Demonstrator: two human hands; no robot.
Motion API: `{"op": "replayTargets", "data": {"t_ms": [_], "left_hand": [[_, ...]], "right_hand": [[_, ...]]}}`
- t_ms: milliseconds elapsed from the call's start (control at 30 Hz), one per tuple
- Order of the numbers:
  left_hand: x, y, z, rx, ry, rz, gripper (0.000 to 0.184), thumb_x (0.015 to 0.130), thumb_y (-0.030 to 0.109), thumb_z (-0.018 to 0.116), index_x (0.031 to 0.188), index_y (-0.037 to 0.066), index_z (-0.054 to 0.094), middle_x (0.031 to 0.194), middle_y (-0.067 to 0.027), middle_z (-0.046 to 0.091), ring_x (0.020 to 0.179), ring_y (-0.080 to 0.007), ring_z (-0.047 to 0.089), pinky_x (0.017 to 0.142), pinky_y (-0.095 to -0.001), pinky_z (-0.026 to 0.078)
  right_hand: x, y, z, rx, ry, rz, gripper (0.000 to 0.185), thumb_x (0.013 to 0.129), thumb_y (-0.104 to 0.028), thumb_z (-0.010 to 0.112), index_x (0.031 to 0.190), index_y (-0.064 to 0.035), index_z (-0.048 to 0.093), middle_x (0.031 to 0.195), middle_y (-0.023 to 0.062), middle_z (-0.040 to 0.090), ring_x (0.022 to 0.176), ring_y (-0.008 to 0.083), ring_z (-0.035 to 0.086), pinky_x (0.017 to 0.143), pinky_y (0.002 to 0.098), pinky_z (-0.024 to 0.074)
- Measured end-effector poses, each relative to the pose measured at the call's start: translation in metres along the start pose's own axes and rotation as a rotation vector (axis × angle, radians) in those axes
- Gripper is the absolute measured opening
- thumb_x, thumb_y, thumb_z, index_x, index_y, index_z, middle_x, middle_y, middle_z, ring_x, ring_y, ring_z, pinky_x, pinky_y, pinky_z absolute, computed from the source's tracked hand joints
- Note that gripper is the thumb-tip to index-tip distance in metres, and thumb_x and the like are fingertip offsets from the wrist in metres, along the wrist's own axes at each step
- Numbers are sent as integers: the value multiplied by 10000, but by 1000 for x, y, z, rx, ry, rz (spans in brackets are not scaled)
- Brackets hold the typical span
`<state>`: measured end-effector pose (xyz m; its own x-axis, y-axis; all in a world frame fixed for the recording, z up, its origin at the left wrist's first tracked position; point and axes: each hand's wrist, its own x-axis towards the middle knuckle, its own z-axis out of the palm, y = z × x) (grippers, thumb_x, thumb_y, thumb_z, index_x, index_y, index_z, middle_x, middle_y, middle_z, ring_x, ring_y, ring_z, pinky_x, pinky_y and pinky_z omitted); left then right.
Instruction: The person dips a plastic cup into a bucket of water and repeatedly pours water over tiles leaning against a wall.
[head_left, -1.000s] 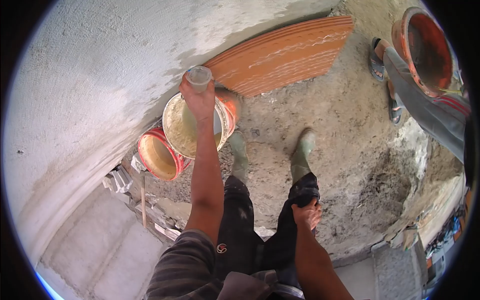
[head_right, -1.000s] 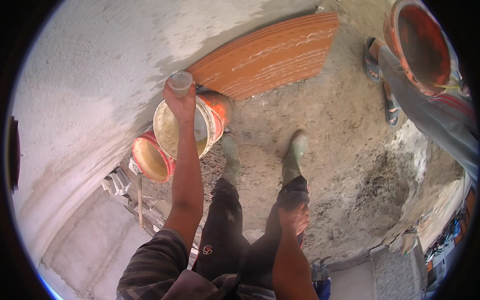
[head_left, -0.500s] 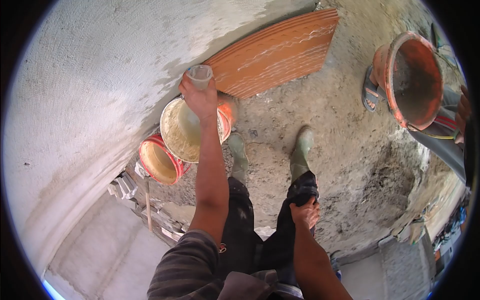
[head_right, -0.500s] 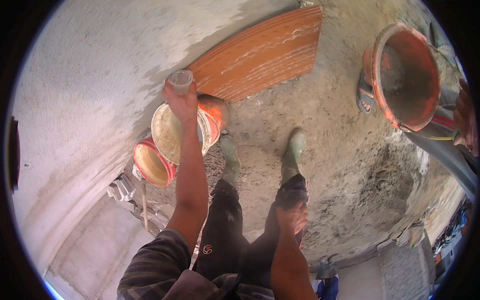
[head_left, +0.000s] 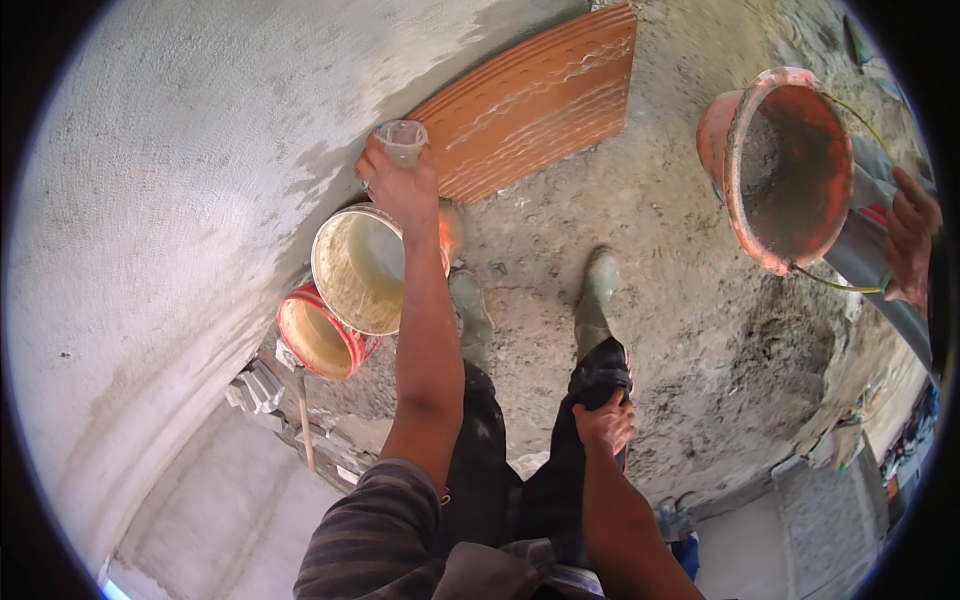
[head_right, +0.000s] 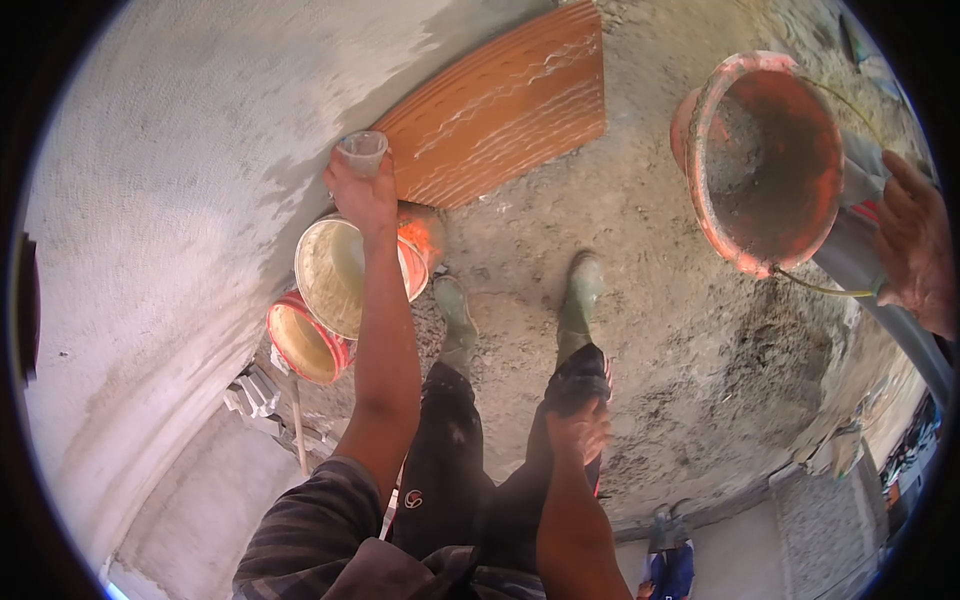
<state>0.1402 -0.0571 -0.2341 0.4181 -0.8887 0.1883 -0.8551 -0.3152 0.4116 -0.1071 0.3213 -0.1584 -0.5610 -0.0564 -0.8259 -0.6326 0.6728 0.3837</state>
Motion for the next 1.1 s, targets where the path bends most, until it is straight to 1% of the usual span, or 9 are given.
{"op": "replayTargets", "data": {"t_ms": [233, 333, 533, 633, 733, 833, 967, 1100], "left_hand": [[0, 29, 11, 51, -21, 44, 831, 758, 319, 855, 1441, 51, 464, 1375, -198, 506, 1264, -408, 540, 1018, -573, 450], [0, 46, 15, 62, -56, 21, 827, 758, 322, 860, 1436, 54, 470, 1371, -196, 508, 1252, -404, 547, 1018, -570, 445], [0, 79, 28, 65, -63, 32, 822, 753, 320, 874, 1427, 59, 483, 1346, -182, 532, 1221, -406, 565, 1006, -565, 452], [1, 96, 34, 116, -31, 50, 815, 751, 350, 867, 1415, 29, 519, 1319, -218, 559, 1201, -436, 590, 994, -548, 493], [3, 114, 40, 143, -56, 46, 827, 755, 329, 881, 1432, 69, 486, 1337, -169, 543, 1219, -395, 577, 997, -569, 461], [5, 132, 45, 212, -79, 49, 824, 758, 334, 884, 1438, 89, 489, 1334, -164, 546, 1225, -381, 578, 995, -566, 466], [6, 161, 54, 221, -110, 39, 812, 764, 327, 883, 1442, 113, 492, 1331, -153, 545, 1241, -366, 571, 991, -561, 460], [9, 182, 63, 222, -137, 62, 799, 765, 318, 884, 1438, 130, 498, 1335, -145, 539, 1245, -348, 565, 984, -548, 449]], "right_hand": [[2, 6, -2, 51, 3, -14, 917, 736, -468, 801, 1487, -110, 416, 1432, 171, 483, 1326, 381, 502, 1096, 515, 423], [3, 9, 0, 68, 19, -20, 904, 737, -461, 804, 1477, -109, 424, 1416, 170, 492, 1320, 379, 505, 1088, 516, 427], [8, 14, -1, 94, -8, -23, 907, 736, -467, 803, 1478, -112, 421, 1398, 172, 507, 1319, 378, 506, 1082, 514, 429], [11, 14, -1, 95, -13, -18, 930, 735, -479, 799, 1497, -119, 406, 1423, 174, 498, 1326, 377, 500, 1084, 512, 429], [12, 15, -1, 88, -25, -6, 959, 736, -489, 796, 1521, -122, 387, 1460, 174, 479, 1343, 377, 486, 1094, 509, 422], [14, 16, -5, 102, -56, 5, 978, 738, -495, 790, 1539, -119, 372, 1486, 174, 462, 1362, 378, 469, 1109, 506, 407], [15, 18, -15, 144, -108, 6, 981, 743, -493, 780, 1546, -113, 364, 1506, 178, 448, 1380, 382, 452, 1126, 503, 386], [16, 20, -8, 142, -65, 7, 969, 734, -480, 780, 1537, -119, 374, 1478, 180, 464, 1362, 384, 464, 1121, 505, 387]]}}
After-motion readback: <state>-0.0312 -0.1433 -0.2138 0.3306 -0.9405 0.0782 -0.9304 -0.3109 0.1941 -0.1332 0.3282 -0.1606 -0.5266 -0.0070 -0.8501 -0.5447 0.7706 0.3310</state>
